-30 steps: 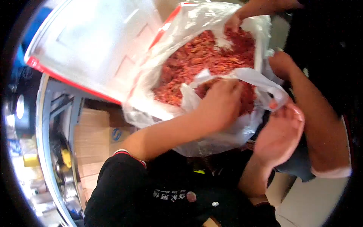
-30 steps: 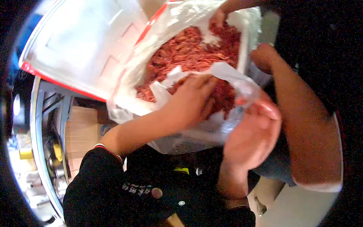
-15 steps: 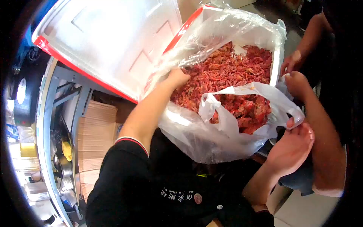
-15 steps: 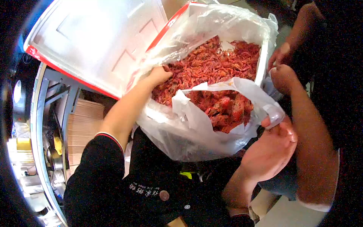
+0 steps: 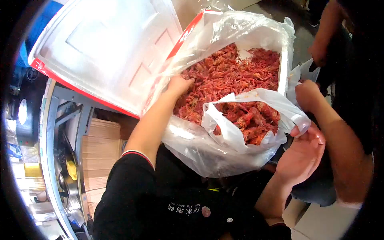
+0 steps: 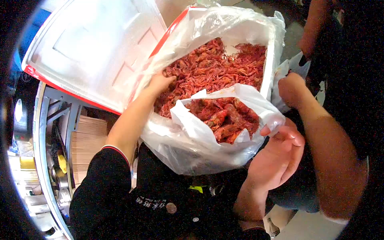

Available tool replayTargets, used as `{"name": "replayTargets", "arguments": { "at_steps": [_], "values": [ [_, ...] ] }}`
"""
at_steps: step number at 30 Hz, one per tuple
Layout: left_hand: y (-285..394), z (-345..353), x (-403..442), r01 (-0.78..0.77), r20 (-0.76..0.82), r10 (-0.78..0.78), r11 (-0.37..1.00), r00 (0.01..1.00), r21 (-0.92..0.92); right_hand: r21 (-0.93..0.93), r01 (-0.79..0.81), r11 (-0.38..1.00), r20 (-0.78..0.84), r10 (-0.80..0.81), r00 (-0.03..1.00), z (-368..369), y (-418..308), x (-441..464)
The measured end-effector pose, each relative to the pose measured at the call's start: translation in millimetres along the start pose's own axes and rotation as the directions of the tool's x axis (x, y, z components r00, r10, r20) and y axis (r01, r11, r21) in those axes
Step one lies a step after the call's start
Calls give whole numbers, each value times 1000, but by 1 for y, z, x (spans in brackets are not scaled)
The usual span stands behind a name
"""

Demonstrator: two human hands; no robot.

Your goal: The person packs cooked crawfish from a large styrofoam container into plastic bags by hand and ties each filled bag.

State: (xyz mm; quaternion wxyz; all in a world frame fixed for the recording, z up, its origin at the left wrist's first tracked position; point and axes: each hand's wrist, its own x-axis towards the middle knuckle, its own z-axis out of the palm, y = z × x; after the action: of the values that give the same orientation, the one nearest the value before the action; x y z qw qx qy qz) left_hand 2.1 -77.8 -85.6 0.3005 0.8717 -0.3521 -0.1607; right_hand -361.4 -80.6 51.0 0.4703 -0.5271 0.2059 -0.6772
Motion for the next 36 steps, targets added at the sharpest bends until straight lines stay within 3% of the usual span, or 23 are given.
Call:
{"name": "replayTargets", "arguments": {
  "at_steps": [2, 4, 6, 7, 8, 10, 11, 13, 15, 17, 19, 21, 26, 28, 29, 30, 31, 32, 33, 35, 36],
  "values": [
    [7, 13, 13, 80, 28, -93, 953, 995, 293, 0, 7, 1000, -1, -7, 1000, -1, 0, 0],
    [5, 18, 20, 56, -8, -56, 949, 998, 312, -18, -29, 999, -1, 29, 1000, 0, -1, 0],
    [-4, 16, 22, 19, 40, -37, 927, 999, 374, 31, 45, 999, -11, -44, 999, 5, 1, 2],
    [8, 0, 9, -2, 131, -37, 957, 991, 290, 34, 24, 999, -19, -23, 1000, 6, 0, 2],
    [18, -6, 3, 48, 113, -103, 910, 988, 412, 31, 2, 1000, -28, -1, 1000, 7, -3, 2],
    [26, -29, -22, -170, 95, 165, 985, 982, 39, -28, -42, 999, -25, 41, 999, 9, -7, 3],
    [63, -58, -55, -113, 116, 117, 993, 986, -42, -49, -52, 997, -4, 52, 999, 10, -9, 3],
    [62, -75, -72, -355, 25, 377, 889, 926, -290, -24, -74, 997, 30, 75, 997, 16, -13, 6],
    [114, -94, -114, -390, 26, 480, 742, 877, -546, 10, -140, 990, 17, 140, 990, 18, -12, 6],
    [168, -96, -152, -349, 127, 581, 634, 804, -690, 21, -147, 989, 14, 147, 989, 19, -12, 5],
    [191, -76, -165, -682, 115, 774, 608, 622, -405, 56, -150, 987, 10, 149, 989, 22, -15, 4],
    [193, -51, -165, -690, 248, 805, 591, 539, -419, 19, -166, 986, -38, 167, 985, 25, -23, 6],
    [151, -70, -172, -835, 79, 895, 439, 439, -331, 28, -225, 974, -28, 226, 974, 19, -35, 4],
    [131, -99, -175, -812, 316, 790, 577, 525, -93, -226, -250, 941, 56, 269, 961, 17, -37, 13],
    [125, -106, -174, -817, 311, 795, 570, 521, -89, -312, -235, 921, 72, 269, 960, 19, -36, 17],
    [119, -108, -173, -822, 525, 678, 564, 514, 77, -309, -230, 923, 76, 265, 961, 23, -47, 25],
    [114, -108, -174, -827, 699, 504, 512, 508, 233, -597, -266, 756, 182, 452, 873, 29, -65, 32],
    [110, -109, -176, -830, 699, 507, 507, 505, 231, -830, -213, 516, 207, 639, 741, 35, -77, 35],
    [107, -109, -173, -864, 586, 639, 425, 498, 271, -885, -128, 448, 239, 672, 701, 35, -69, 38],
    [112, -114, -168, -895, 273, 875, 307, 399, 323, -885, -41, 464, 304, 642, 704, 31, -46, 43],
    [120, -119, -165, -896, 272, 878, 301, 394, 326, -878, 41, 477, 370, 623, 689, 34, -42, 48]
  ]
}}
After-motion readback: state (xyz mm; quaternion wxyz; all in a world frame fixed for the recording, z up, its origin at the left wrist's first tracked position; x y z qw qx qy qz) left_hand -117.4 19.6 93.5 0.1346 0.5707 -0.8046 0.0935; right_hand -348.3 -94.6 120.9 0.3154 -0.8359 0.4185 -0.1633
